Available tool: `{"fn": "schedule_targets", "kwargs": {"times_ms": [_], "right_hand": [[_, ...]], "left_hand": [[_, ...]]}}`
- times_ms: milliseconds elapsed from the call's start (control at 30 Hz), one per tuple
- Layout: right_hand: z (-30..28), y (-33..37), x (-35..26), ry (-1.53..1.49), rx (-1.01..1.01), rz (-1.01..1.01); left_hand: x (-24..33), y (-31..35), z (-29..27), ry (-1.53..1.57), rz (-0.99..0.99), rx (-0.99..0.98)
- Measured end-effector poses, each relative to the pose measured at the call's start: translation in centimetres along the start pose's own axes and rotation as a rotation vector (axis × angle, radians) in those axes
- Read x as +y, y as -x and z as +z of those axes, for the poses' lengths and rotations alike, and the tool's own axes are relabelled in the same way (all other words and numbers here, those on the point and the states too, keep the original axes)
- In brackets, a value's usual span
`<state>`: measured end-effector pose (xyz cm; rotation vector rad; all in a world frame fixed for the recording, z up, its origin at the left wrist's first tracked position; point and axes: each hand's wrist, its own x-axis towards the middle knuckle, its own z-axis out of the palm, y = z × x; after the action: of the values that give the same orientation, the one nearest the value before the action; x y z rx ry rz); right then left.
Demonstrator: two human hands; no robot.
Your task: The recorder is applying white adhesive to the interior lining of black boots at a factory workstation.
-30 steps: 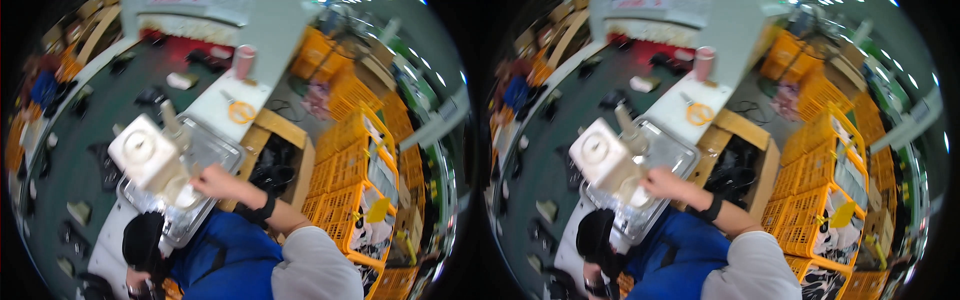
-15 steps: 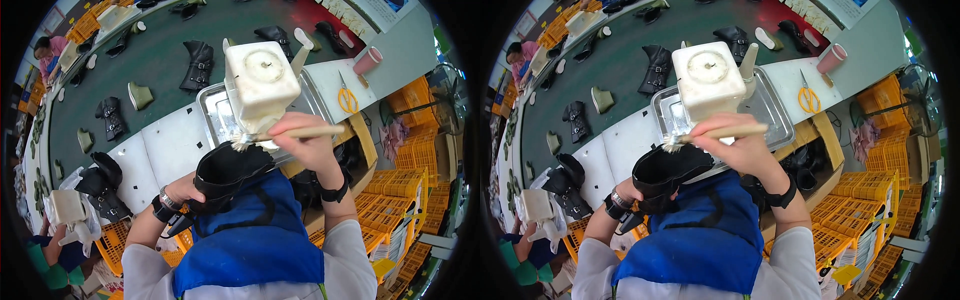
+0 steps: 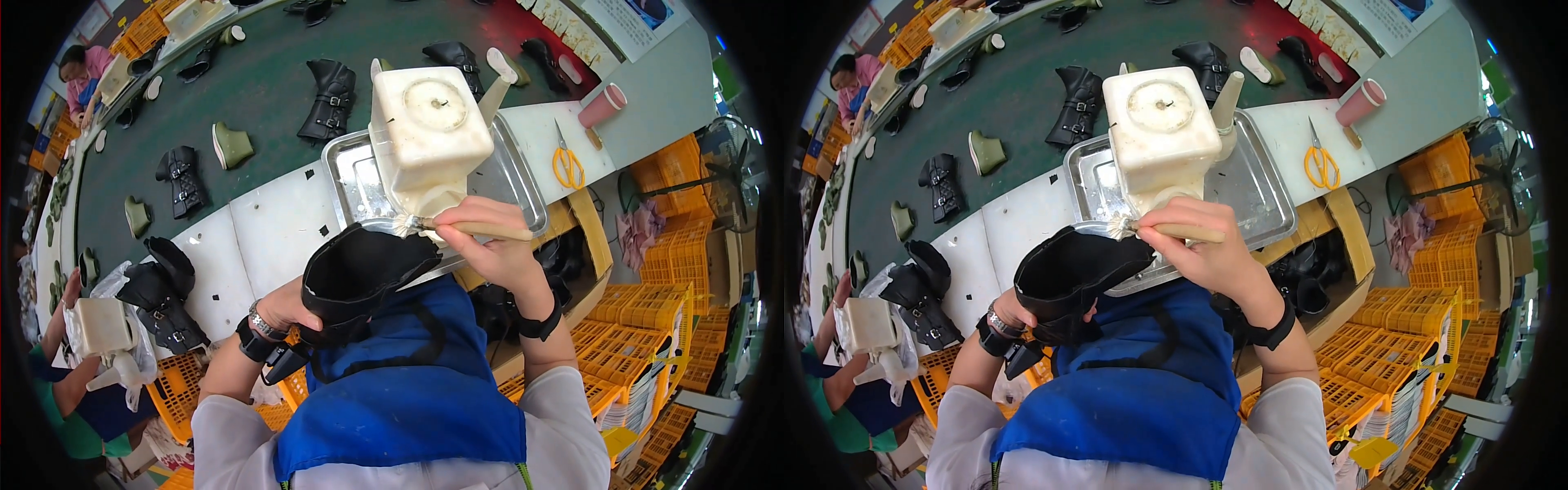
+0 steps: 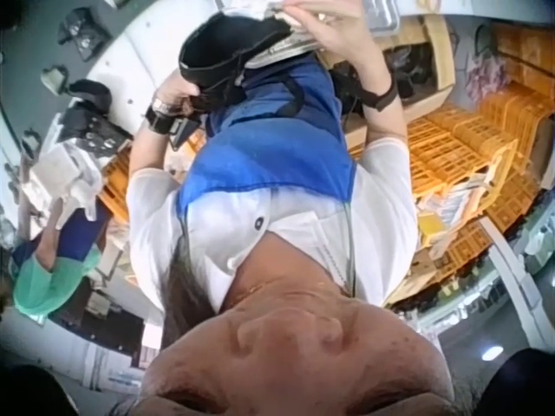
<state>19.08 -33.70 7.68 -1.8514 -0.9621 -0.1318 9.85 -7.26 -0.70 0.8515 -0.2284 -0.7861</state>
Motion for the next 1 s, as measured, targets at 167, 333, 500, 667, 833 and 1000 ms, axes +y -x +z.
{"fn": "schedule_targets", "kwargs": {"times_ms": [167, 333, 500, 667, 833, 1000], "right_hand": [[0.9, -0.3, -0.3, -0.036, 0.096, 0.068], [1.6, -1.3, -0.8, 0.012, 0.123, 0.221], [2.4, -2.2, 0.0, 0.042, 0.109, 0.269], [1.8, -3.1, 0.3, 0.04, 0.137, 0.279], [1.6, -3.2, -0.6, -0.143, 0.211, 0.311], [2.6, -3.0, 0.5, -0.096, 0.177, 0.261]], "left_hand": [[1.2, 0.4, 0.3, -0.11, 0.047, 0.075], [3.2, 0.1, 1.7, -0.759, 0.081, 0.152], [2.4, -0.8, 3.1, -0.961, 0.268, 0.245], [1.5, -1.0, 2.6, -1.155, 0.363, 0.313], [1.7, -1.0, 2.8, -1.155, 0.375, 0.313], [1.4, -1.0, 2.9, -1.171, 0.44, 0.322]]}}
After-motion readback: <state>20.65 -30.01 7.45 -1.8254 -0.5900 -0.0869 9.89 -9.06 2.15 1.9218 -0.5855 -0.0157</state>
